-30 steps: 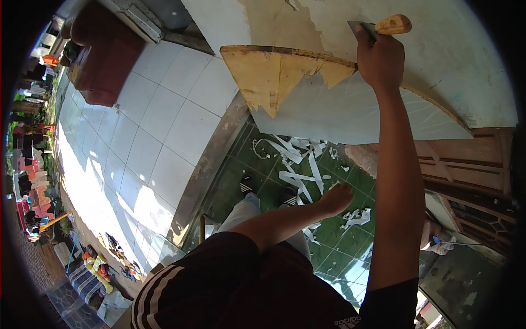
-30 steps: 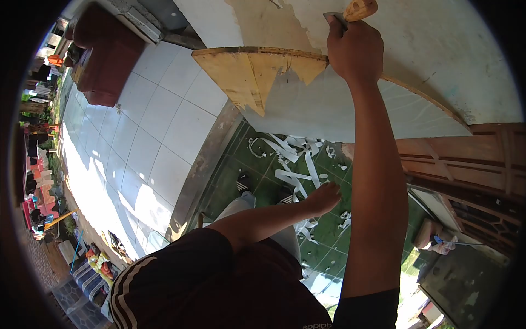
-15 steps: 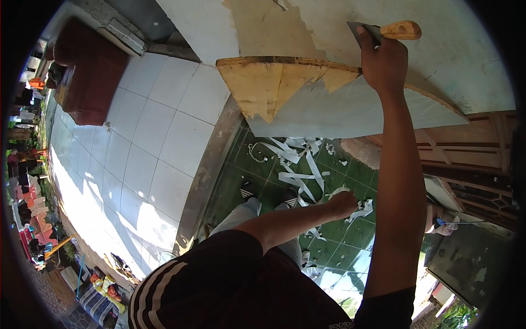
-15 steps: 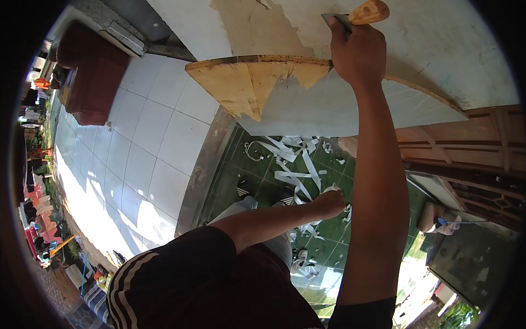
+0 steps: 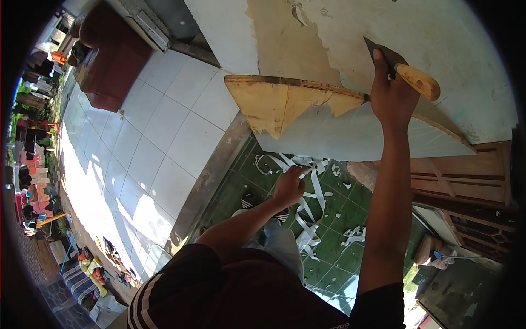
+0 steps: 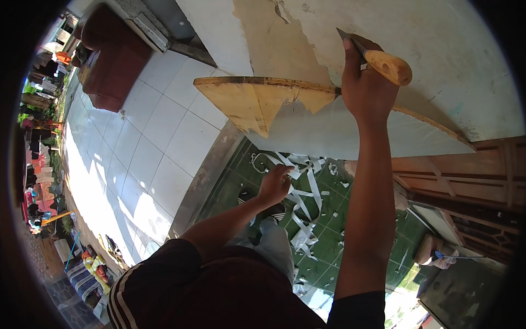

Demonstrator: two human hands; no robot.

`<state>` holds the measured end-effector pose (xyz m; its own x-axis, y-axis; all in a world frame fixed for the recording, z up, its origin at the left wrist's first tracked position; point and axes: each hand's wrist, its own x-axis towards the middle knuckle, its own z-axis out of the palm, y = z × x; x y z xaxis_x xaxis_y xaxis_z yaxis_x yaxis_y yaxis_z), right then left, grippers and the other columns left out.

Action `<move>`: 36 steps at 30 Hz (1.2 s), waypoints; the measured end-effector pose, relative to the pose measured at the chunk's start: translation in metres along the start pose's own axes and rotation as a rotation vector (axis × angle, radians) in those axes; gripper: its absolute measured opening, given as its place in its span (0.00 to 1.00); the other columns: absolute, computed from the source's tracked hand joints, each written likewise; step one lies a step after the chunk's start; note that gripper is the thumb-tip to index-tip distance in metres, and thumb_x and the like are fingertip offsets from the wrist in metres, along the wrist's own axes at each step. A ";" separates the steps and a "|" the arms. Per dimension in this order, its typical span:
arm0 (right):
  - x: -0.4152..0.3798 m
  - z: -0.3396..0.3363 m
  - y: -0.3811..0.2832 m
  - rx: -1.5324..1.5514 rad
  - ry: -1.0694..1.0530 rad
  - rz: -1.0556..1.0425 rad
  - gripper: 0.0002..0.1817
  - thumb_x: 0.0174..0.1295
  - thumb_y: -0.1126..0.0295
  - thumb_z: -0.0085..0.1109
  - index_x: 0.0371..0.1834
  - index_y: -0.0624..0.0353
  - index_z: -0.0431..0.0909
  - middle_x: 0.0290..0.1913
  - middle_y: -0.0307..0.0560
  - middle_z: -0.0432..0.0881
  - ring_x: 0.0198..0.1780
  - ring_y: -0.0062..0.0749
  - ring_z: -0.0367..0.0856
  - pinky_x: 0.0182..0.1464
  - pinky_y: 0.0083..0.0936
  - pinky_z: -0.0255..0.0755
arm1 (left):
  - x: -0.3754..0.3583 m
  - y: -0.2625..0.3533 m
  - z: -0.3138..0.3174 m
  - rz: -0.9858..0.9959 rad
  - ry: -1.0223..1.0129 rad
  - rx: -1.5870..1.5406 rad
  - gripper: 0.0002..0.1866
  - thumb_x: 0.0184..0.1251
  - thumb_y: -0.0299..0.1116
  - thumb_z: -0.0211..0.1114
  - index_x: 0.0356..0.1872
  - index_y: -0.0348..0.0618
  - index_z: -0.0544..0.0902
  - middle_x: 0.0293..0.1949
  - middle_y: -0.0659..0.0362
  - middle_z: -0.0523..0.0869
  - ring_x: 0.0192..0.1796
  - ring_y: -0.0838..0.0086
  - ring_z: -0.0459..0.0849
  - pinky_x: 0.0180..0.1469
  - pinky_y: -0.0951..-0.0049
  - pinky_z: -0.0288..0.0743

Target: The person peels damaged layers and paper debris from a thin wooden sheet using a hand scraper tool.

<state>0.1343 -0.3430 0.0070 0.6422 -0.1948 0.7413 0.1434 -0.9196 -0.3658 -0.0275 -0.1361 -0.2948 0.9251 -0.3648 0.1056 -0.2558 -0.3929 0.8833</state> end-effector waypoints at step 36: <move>-0.276 0.197 0.013 0.403 -0.169 -0.564 0.09 0.63 0.81 0.72 0.45 0.60 0.88 0.42 0.51 0.92 0.44 0.48 0.90 0.49 0.37 0.83 | 0.139 -0.168 -0.093 0.615 0.146 -0.818 0.39 0.68 0.24 0.54 0.82 0.29 0.61 0.73 0.47 0.76 0.76 0.65 0.71 0.80 0.64 0.59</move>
<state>0.1067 -0.2336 -0.3132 0.4917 0.3592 0.7933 0.7344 -0.6605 -0.1561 0.1703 -0.0425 -0.3858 0.7380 -0.1813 0.6500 -0.4773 0.5405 0.6928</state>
